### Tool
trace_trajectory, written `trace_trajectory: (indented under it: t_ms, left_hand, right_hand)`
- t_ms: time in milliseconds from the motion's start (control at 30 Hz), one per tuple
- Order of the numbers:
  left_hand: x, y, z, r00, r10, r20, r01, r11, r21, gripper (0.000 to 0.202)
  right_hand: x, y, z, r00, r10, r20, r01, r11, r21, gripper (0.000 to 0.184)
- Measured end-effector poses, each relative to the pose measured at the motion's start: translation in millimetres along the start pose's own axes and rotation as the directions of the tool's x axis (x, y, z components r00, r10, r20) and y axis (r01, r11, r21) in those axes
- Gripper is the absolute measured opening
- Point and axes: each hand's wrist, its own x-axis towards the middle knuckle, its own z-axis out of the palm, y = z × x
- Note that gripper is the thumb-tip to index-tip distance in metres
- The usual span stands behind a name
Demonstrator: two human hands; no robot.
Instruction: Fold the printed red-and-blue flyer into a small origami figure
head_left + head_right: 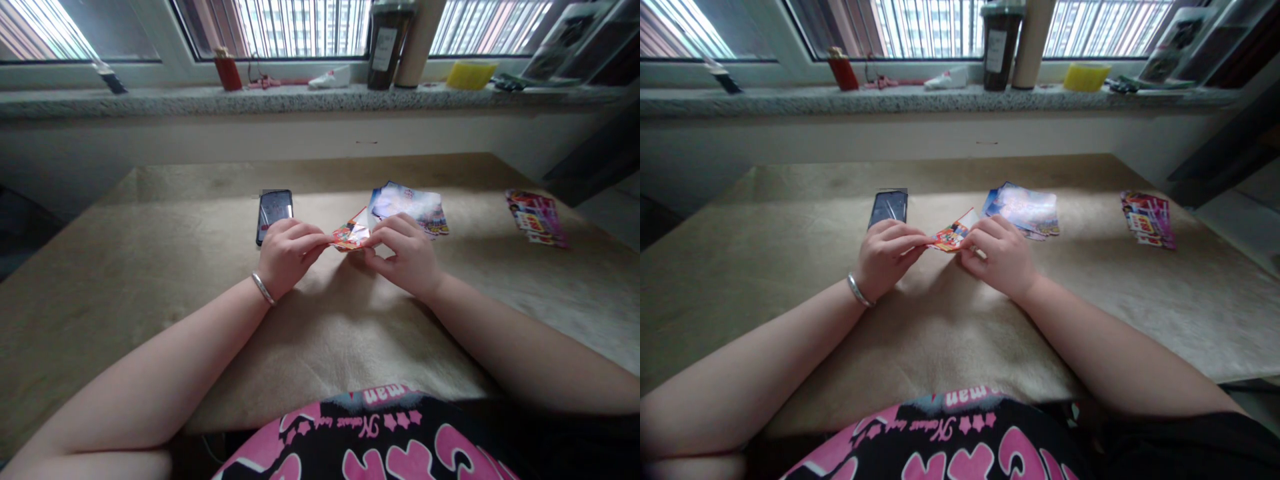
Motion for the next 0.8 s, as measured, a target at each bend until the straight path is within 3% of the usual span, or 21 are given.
trace_trajectory:
  t_ms: [167, 433, 633, 800]
  left_hand:
    - [-2.4, -3.8, 2.9, 0.989, -0.126, -0.072, 0.118, 0.987, -0.108, 0.019]
    - [-1.0, 3.6, 0.7, 0.963, -0.254, -0.086, 0.218, 0.929, -0.3, 0.018]
    - [1.3, 6.4, -9.2, 0.966, -0.231, -0.116, 0.171, 0.908, -0.383, 0.015]
    - [4.2, 8.1, -12.5, 0.957, -0.229, -0.176, 0.165, 0.935, -0.314, 0.009]
  right_hand:
    - [-0.6, 6.0, -0.5, 1.0, 0.01, -0.013, -0.01, 1.0, 0.009, 0.009]
    - [-2.7, 6.9, 0.3, 1.0, -0.01, 0.02, 0.009, 0.997, 0.076, 0.004]
    - [-4.0, 3.3, -1.6, 0.998, -0.055, 0.016, 0.054, 0.995, 0.085, 0.004]
    - [-4.0, 3.0, -0.5, 0.997, -0.077, 0.029, 0.074, 0.993, 0.093, 0.005]
